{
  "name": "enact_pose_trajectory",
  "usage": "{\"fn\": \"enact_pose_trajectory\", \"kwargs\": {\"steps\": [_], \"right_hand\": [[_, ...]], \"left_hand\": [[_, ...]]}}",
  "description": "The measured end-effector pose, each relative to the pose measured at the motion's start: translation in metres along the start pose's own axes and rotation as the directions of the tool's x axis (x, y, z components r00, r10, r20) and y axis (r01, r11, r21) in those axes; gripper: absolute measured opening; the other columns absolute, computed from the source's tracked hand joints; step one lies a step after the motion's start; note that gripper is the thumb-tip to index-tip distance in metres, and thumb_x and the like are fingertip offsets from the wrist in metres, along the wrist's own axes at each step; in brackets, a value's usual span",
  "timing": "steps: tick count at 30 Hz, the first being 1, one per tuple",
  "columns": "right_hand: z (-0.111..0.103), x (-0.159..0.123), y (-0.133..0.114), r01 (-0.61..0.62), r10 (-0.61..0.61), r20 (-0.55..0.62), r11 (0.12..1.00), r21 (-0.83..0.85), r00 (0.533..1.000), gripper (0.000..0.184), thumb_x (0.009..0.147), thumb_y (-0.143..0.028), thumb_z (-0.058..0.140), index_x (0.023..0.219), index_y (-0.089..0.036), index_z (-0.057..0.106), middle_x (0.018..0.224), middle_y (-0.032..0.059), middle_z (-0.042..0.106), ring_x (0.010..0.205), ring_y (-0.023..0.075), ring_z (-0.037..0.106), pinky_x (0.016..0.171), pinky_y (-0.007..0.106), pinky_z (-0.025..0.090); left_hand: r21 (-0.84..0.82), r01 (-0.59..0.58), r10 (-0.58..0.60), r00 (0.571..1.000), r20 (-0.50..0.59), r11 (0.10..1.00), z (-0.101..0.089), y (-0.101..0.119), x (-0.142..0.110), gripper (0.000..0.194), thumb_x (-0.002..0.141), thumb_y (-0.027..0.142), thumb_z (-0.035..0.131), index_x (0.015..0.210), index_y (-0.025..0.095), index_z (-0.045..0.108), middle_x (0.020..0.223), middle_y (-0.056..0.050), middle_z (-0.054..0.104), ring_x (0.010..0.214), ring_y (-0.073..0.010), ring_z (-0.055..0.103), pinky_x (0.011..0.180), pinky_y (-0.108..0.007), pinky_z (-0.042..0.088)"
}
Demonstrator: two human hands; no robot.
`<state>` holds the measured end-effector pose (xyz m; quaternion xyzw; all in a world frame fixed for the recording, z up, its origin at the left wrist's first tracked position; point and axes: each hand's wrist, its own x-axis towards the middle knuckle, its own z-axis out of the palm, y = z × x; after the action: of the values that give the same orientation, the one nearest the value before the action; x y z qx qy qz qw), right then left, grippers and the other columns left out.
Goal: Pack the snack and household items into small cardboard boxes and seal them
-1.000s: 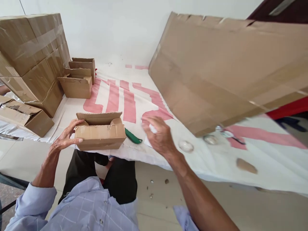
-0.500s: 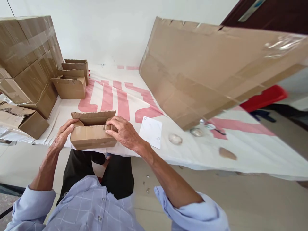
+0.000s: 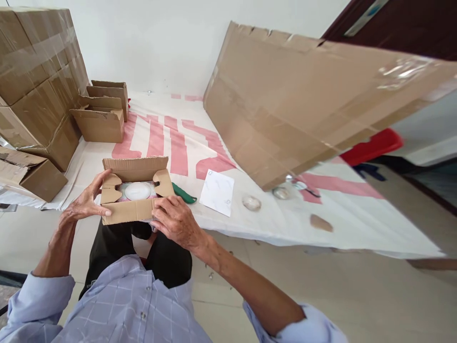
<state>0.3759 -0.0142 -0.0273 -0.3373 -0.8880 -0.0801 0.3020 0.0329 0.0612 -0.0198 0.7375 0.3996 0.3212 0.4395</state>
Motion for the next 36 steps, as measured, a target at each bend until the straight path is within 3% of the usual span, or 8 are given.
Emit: {"fn": "enact_pose_trajectory", "kwargs": {"steps": [5, 8, 11, 15, 23, 28, 32, 36], "right_hand": [[0.005, 0.004, 0.008, -0.106, 0.108, 0.041, 0.994, -0.039, 0.993, 0.048, 0.095, -0.018, 0.076, 0.142, -0.025, 0.070, 0.130, 0.0144, 0.074, 0.109, 0.0348, 0.066, 0.091, 0.051, 0.056], [0.009, 0.000, 0.016, -0.124, 0.125, 0.007, 0.991, -0.051, 0.992, 0.056, 0.089, -0.007, 0.067, 0.142, -0.026, 0.072, 0.123, 0.0123, 0.076, 0.105, 0.0336, 0.066, 0.091, 0.051, 0.057], [0.010, -0.012, 0.031, -0.150, 0.151, -0.067, 0.989, 0.010, 0.986, 0.060, 0.082, -0.003, 0.057, 0.134, -0.028, 0.075, 0.117, 0.0101, 0.076, 0.102, 0.0324, 0.066, 0.091, 0.051, 0.058], [0.003, -0.031, 0.050, -0.215, 0.218, -0.093, 0.976, 0.042, 0.971, 0.062, 0.079, -0.001, 0.052, 0.129, -0.028, 0.076, 0.114, 0.0095, 0.076, 0.104, 0.0329, 0.068, 0.093, 0.054, 0.060], [-0.024, -0.042, 0.058, -0.234, 0.236, -0.017, 0.970, 0.068, 0.972, 0.041, 0.098, -0.022, 0.066, 0.138, -0.027, 0.073, 0.120, 0.0122, 0.076, 0.108, 0.0332, 0.070, 0.093, 0.053, 0.063], [-0.062, -0.008, 0.039, -0.241, 0.239, 0.035, 0.956, 0.169, 0.970, 0.043, 0.107, -0.052, 0.065, 0.142, -0.028, 0.074, 0.129, 0.0136, 0.075, 0.117, 0.0339, 0.073, 0.096, 0.051, 0.065], [-0.092, 0.043, 0.004, -0.161, 0.173, -0.065, 0.973, 0.163, 0.983, 0.026, 0.109, -0.038, 0.067, 0.130, -0.030, 0.079, 0.121, 0.0114, 0.077, 0.115, 0.0326, 0.074, 0.098, 0.051, 0.063], [-0.098, 0.089, -0.025, 0.042, -0.042, -0.009, 0.995, 0.090, 0.999, 0.015, 0.104, -0.021, 0.072, 0.114, -0.026, 0.081, 0.110, 0.0097, 0.079, 0.104, 0.0289, 0.073, 0.094, 0.049, 0.061]], "left_hand": [[-0.146, -0.057, 0.051, 0.998, -0.046, 0.988, 0.005, -0.020, -0.006, 0.165, 0.050, 0.086, 0.098, 0.181, 0.040, 0.009, 0.187, -0.022, 0.022, 0.172, -0.0504, 0.024, 0.128, -0.070, 0.040], [-0.132, 0.014, -0.020, 0.999, -0.047, 0.991, 0.012, -0.036, -0.012, 0.171, 0.047, 0.080, 0.102, 0.182, 0.035, 0.006, 0.183, -0.026, 0.028, 0.171, -0.0506, 0.026, 0.127, -0.070, 0.041], [-0.106, 0.041, -0.048, 0.997, -0.064, 0.993, 0.026, -0.042, -0.016, 0.163, 0.052, 0.067, 0.105, 0.181, 0.028, 0.014, 0.177, -0.025, 0.041, 0.167, -0.0487, 0.036, 0.126, -0.067, 0.044], [-0.097, 0.004, -0.016, 0.992, -0.124, 0.995, 0.045, -0.036, -0.016, 0.142, 0.061, 0.051, 0.103, 0.178, 0.029, 0.025, 0.177, -0.022, 0.040, 0.164, -0.0480, 0.039, 0.120, -0.062, 0.051], [-0.009, -0.070, 0.065, 0.964, -0.258, 0.998, 0.067, -0.012, -0.008, 0.131, 0.059, 0.053, 0.102, 0.169, 0.023, 0.038, 0.165, -0.020, 0.049, 0.154, -0.0488, 0.048, 0.125, -0.063, 0.047], [0.047, -0.079, 0.089, 0.952, -0.294, 0.996, 0.073, 0.006, -0.008, 0.122, 0.059, 0.053, 0.102, 0.162, 0.023, 0.044, 0.159, -0.018, 0.053, 0.145, -0.0459, 0.054, 0.117, -0.058, 0.054], [0.118, -0.096, 0.129, 0.939, -0.320, 0.988, 0.078, 0.023, -0.003, 0.115, 0.057, 0.050, 0.103, 0.155, 0.022, 0.050, 0.150, -0.017, 0.060, 0.136, -0.0429, 0.059, 0.113, -0.056, 0.055], [0.180, -0.099, 0.159, 0.922, -0.352, 0.979, 0.086, 0.039, 0.004, 0.107, 0.059, 0.048, 0.102, 0.150, 0.022, 0.051, 0.145, -0.016, 0.063, 0.132, -0.0409, 0.062, 0.113, -0.057, 0.053]]}}
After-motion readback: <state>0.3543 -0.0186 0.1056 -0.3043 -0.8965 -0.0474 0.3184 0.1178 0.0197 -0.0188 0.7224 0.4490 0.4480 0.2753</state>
